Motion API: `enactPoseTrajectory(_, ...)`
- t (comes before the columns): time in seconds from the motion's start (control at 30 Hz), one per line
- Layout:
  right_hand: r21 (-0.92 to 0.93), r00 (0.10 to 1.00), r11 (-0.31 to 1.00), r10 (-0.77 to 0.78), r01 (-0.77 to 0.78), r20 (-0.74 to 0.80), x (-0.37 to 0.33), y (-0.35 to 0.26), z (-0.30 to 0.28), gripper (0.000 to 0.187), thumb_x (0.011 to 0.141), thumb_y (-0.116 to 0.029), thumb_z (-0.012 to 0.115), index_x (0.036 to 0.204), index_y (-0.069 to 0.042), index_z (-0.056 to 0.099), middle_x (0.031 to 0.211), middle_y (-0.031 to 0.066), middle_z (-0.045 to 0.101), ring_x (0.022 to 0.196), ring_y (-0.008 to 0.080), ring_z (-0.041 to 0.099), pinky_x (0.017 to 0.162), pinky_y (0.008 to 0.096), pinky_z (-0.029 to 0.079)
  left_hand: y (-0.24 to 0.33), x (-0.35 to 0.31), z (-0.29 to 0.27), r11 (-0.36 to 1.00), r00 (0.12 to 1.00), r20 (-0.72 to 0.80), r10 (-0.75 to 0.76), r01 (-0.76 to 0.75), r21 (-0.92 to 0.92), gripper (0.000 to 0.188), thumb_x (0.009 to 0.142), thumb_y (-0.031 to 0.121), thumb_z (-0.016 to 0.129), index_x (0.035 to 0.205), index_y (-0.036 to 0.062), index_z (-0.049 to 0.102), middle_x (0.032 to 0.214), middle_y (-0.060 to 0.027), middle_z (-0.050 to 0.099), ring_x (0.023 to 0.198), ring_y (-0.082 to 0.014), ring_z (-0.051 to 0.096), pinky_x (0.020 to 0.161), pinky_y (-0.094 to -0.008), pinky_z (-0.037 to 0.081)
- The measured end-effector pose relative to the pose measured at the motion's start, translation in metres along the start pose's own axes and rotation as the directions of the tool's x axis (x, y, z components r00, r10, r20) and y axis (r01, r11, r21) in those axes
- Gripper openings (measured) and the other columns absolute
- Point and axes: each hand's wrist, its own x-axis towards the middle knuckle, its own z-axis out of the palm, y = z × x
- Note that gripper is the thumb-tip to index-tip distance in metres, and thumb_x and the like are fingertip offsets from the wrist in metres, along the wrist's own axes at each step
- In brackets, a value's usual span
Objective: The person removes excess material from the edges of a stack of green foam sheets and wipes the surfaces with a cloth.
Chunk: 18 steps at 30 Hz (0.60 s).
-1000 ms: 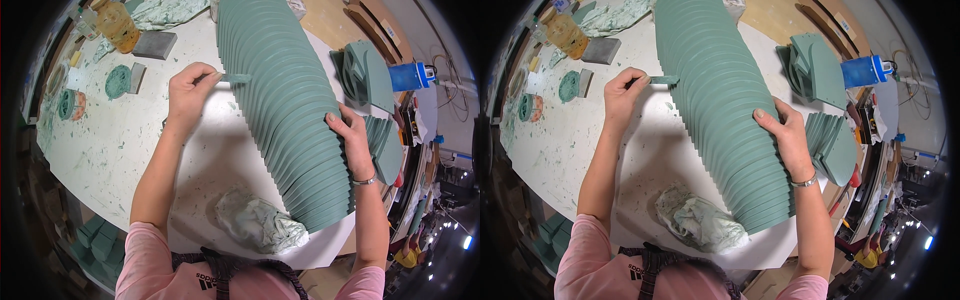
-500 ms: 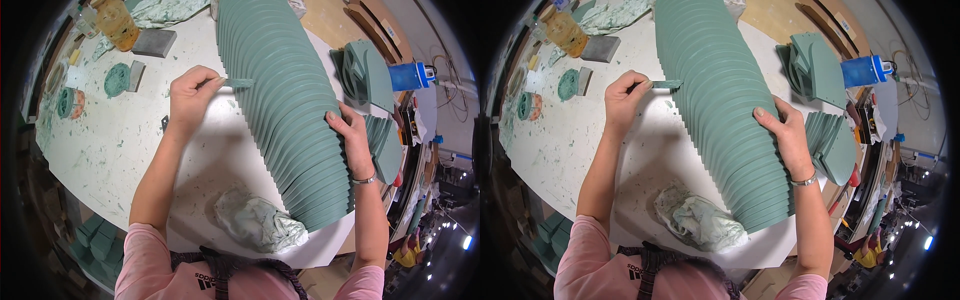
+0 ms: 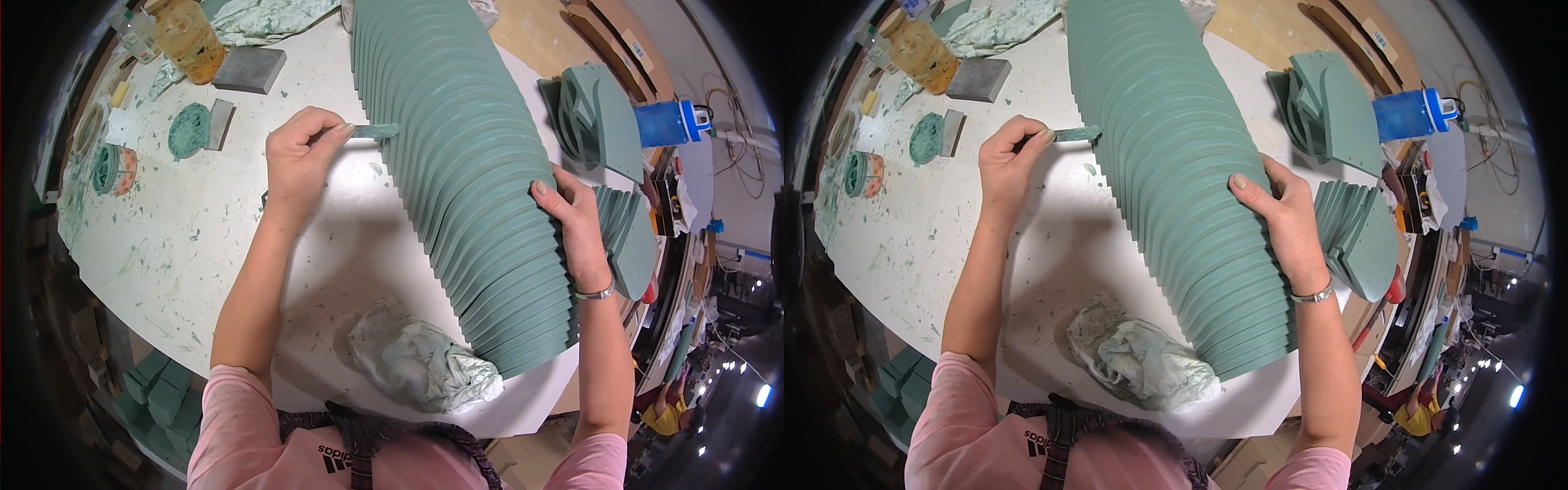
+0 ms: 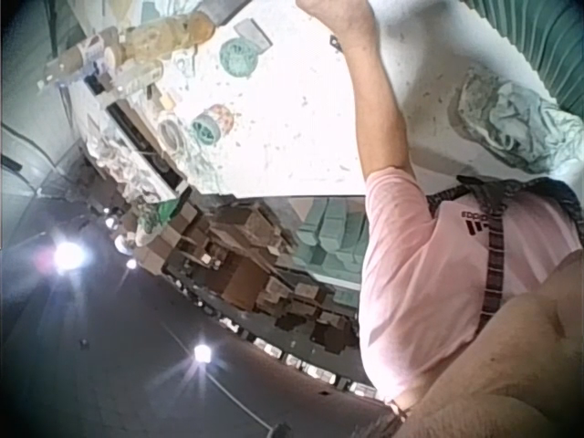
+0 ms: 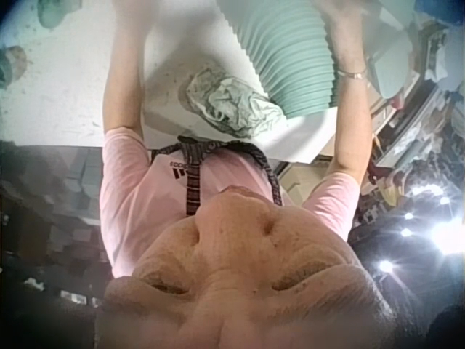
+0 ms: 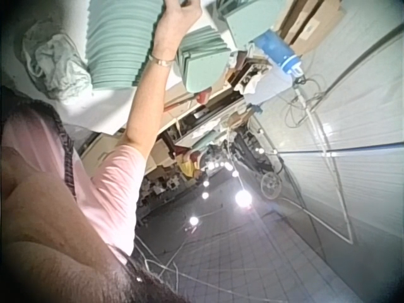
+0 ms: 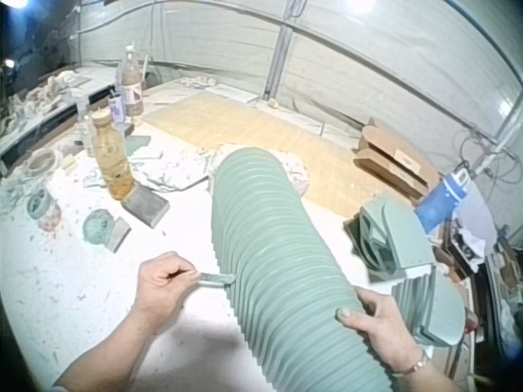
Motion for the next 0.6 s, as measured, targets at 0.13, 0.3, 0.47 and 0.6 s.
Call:
enactPoseTrajectory(0.13, -0.019, 1.0, 1.0, 0.01, -0.01, 0.003, -0.0002, 0.0002, -0.0005, 0.06, 0.087, -0.036, 0.074, 0.123, 0.011, 0.062, 0.104, 0.0139, 0.069, 0.093, 0.0164, 0.063, 0.089, 0.0282, 0.048, -0.0021, 0.0032, 0.0031, 1.0, 1.0, 0.005, -0.007, 0.008, -0.01, 0.008, 0.087, 0.002, 0.069, 0.083, -0.0036, 0.065, 0.077, -0.0028, 0.06, 0.069, -0.01, 0.047, 0.062, -0.0251, 0.039)
enactPoseTrajectory(0.3, -0.038, 1.0, 0.999, 0.009, -0.009, -0.002, -0.0001, -0.0001, -0.0006, 0.061, 0.087, -0.036, 0.074, 0.123, 0.011, 0.062, 0.104, 0.0139, 0.069, 0.093, 0.0166, 0.063, 0.089, 0.0284, 0.048, 0.0009, 0.0043, 0.0043, 1.0, 0.999, -0.05, 0.004, -0.003, 0.013, 0.008, 0.087, 0.002, 0.069, 0.082, -0.0036, 0.065, 0.075, -0.0032, 0.059, 0.068, -0.01, 0.048, 0.062, -0.0252, 0.039)
enactPoseTrajectory(0.47, -0.041, 1.0, 0.999, 0.007, -0.007, 0.007, -0.0003, -0.002, -0.0012, 0.061, 0.086, -0.036, 0.074, 0.124, 0.011, 0.062, 0.105, 0.0138, 0.069, 0.094, 0.0166, 0.062, 0.09, 0.0284, 0.048, 0.0033, 0.0067, 0.0033, 0.998, 0.996, -0.069, 0.055, -0.052, 0.04, 0.008, 0.087, 0.002, 0.069, 0.082, -0.0035, 0.065, 0.075, -0.003, 0.06, 0.067, -0.0098, 0.047, 0.061, -0.0251, 0.039)
enactPoseTrajectory(0.6, -0.049, 1.0, 0.999, 0.015, -0.014, 0.012, 0.0003, -0.0017, -0.0015, 0.061, 0.086, -0.036, 0.074, 0.124, 0.011, 0.062, 0.105, 0.0139, 0.069, 0.094, 0.0167, 0.062, 0.09, 0.0284, 0.048, 0.005, 0.0062, 0.0031, 0.997, 0.996, -0.064, 0.066, -0.063, 0.044, 0.008, 0.086, 0.002, 0.07, 0.082, -0.0035, 0.065, 0.075, -0.0031, 0.06, 0.066, -0.0099, 0.048, 0.061, -0.0251, 0.04)
